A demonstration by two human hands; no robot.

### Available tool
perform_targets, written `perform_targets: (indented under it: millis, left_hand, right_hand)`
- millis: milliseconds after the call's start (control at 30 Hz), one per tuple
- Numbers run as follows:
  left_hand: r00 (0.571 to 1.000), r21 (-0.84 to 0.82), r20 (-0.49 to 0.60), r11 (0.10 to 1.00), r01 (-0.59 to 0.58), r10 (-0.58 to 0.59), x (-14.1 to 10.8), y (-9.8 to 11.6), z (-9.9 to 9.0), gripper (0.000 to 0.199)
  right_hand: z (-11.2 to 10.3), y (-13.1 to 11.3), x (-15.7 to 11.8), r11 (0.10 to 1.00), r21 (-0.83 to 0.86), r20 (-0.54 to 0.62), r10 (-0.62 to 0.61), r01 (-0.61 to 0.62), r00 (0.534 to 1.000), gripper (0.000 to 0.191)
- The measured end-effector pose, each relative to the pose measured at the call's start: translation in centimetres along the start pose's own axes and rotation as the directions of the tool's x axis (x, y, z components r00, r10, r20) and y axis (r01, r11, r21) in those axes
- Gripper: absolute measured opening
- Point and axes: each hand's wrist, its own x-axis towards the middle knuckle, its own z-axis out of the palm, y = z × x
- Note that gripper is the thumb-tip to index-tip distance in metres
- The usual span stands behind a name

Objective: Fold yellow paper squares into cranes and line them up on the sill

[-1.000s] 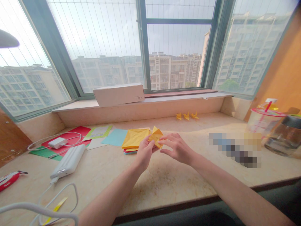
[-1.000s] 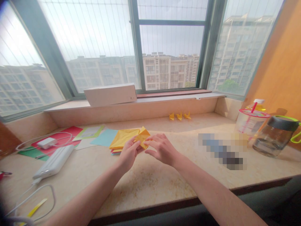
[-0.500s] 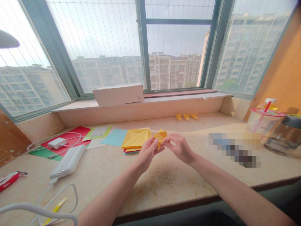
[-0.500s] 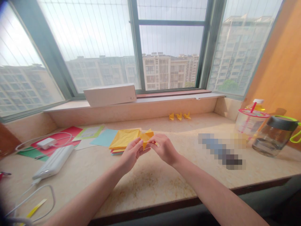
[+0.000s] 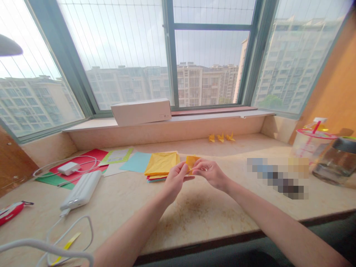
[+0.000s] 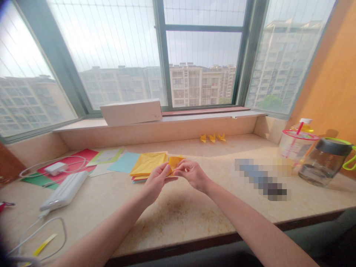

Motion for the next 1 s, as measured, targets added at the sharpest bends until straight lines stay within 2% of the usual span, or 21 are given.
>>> perform_targets:
  millis: [100,200,300,400,467,567,700,767,833,900,1000]
  left_hand:
    - [1.000,0.025,-0.025,1.000,-0.007,0.007,-0.1,0.2,0.1,0.042]
    - [1.000,0.039,-0.003,0.999,-0.016,0.016,-0.2,0.4,0.3,0.042]
    - [0.998,0.066,0.053,0.997,-0.026,0.022,-0.3,0.3,0.4,0.038]
    - [0.996,0.079,0.085,0.996,-0.027,0.020,-0.3,-0.2,0.3,0.036]
    - [0.999,0.065,0.047,0.998,-0.023,0.020,-0.2,-0.6,0.2,0.035]
    - [0.999,0.045,-0.028,0.999,-0.022,0.024,0.0,-0.9,0.1,0.035]
    - [0.998,0.042,-0.038,0.998,-0.050,0.052,0.1,-0.7,0.2,0.035]
    - [0.997,0.047,-0.043,0.997,-0.066,0.068,0.1,-0.5,0.2,0.035]
    - [0.996,0.056,-0.042,0.995,-0.079,0.081,0.0,-0.4,0.3,0.035]
    - [0.995,0.067,-0.031,0.993,-0.096,0.098,0.0,-0.4,0.2,0.035]
    - [0.987,0.123,-0.028,0.980,-0.156,0.160,0.2,-0.7,0.1,0.032]
  right_hand:
    - [0.1,-0.1,0.0,1.000,-0.008,0.006,-0.001,0.001,1.000,0.034]
    - [0.2,-0.2,-0.1,0.999,-0.024,-0.030,0.022,-0.022,0.999,0.033]
    - [0.3,-0.5,-0.4,0.992,-0.124,-0.077,-0.007,-0.003,0.997,0.029]
    - [0.3,-0.9,-0.8,0.968,-0.246,-0.054,-0.066,0.051,0.996,0.024]
    - [0.4,-1.1,-1.0,0.955,-0.288,-0.057,-0.085,0.065,0.995,0.021]
    - [0.3,-1.5,-1.1,0.944,-0.326,-0.133,-0.089,0.041,0.987,0.020]
    - [0.2,-1.6,-1.1,0.937,-0.350,-0.253,-0.077,-0.018,0.964,0.020]
    - [0.1,-1.5,-1.1,0.928,-0.371,-0.268,-0.078,-0.028,0.960,0.019]
    - [0.1,-1.3,-1.1,0.912,-0.410,-0.230,-0.117,0.012,0.966,0.018]
    - [0.2,-1.2,-1.1,0.881,-0.462,-0.154,-0.196,0.105,0.968,0.015]
    - [0.4,-1.3,-1.1,0.795,-0.541,-0.027,-0.341,0.273,0.940,0.012]
